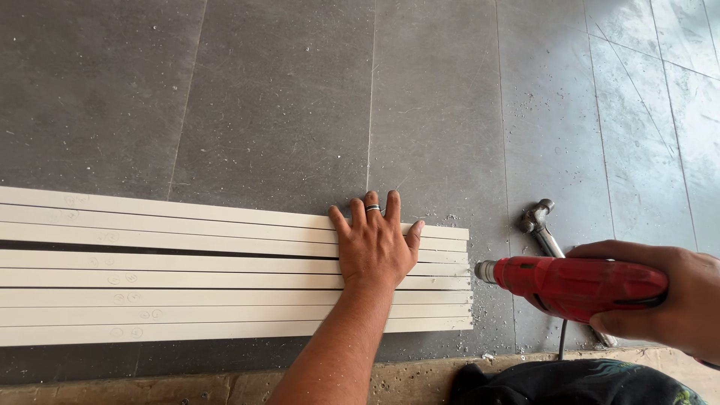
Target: The person uses a red corded drill to make holes in a stack of white plastic strips placed on a tiled floor. They hold the stack with their left hand and operate the drill with their right hand. After drilling, they remove the drill bit and select a new one from a collection on a wooden board.
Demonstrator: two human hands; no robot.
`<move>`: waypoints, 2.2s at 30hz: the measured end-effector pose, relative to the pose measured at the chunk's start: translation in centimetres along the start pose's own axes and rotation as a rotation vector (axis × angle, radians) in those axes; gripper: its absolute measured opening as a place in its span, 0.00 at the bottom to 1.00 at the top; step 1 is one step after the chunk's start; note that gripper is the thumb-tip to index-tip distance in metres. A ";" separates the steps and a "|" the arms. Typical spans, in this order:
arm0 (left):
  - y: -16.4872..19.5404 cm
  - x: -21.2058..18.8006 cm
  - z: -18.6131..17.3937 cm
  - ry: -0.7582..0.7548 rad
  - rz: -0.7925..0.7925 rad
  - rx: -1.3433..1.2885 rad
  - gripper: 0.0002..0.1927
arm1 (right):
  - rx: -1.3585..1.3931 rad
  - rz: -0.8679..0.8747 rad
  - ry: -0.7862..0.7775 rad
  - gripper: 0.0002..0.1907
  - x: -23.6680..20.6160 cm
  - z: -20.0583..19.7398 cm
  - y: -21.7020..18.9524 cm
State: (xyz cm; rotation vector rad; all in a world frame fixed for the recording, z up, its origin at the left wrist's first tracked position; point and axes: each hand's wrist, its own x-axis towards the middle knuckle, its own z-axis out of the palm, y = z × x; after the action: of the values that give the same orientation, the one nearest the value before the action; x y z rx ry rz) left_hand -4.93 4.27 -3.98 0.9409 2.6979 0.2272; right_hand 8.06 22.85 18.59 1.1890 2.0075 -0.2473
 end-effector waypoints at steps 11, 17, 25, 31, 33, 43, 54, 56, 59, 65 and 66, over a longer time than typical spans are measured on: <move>0.1 0.1 0.4 0.014 0.007 -0.007 0.35 | -0.279 -0.097 0.076 0.42 -0.1 0.0 0.0; 0.1 0.3 0.5 -0.002 0.012 0.004 0.36 | -0.350 -0.258 0.078 0.48 1.4 0.9 2.8; 0.1 0.2 0.6 0.011 0.016 0.014 0.36 | -0.364 -0.394 0.109 0.50 2.7 0.8 4.5; 0.1 0.2 0.4 -0.006 0.016 0.021 0.36 | -0.330 -0.379 0.114 0.50 2.7 1.4 4.9; 0.1 0.2 0.4 -0.014 0.020 0.014 0.36 | -0.360 -0.421 0.112 0.50 2.9 1.1 4.7; 0.1 0.2 0.4 -0.009 0.023 0.020 0.37 | -0.434 -0.421 0.101 0.52 2.7 1.1 3.9; 0.2 0.3 0.3 -0.012 0.016 0.002 0.37 | -0.515 -0.457 0.096 0.53 3.7 0.4 3.7; 0.2 0.3 0.3 -0.012 0.014 0.000 0.37 | -0.513 -0.477 0.117 0.52 3.9 0.4 3.7; 0.2 0.3 0.4 -0.005 0.015 0.003 0.37 | -0.481 -0.505 0.160 0.50 3.7 0.9 3.9; 0.2 0.3 0.6 0.006 0.022 -0.003 0.36 | -0.485 -0.438 0.205 0.47 3.1 2.1 4.3; 0.2 0.3 0.6 0.007 0.021 -0.005 0.36 | -0.492 -0.446 0.207 0.47 3.0 2.1 4.5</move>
State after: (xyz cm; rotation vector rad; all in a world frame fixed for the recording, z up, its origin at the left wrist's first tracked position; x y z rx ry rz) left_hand -4.82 4.63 -4.53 0.9692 2.6934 0.2415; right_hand 12.06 26.19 16.03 0.4691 2.3196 0.1571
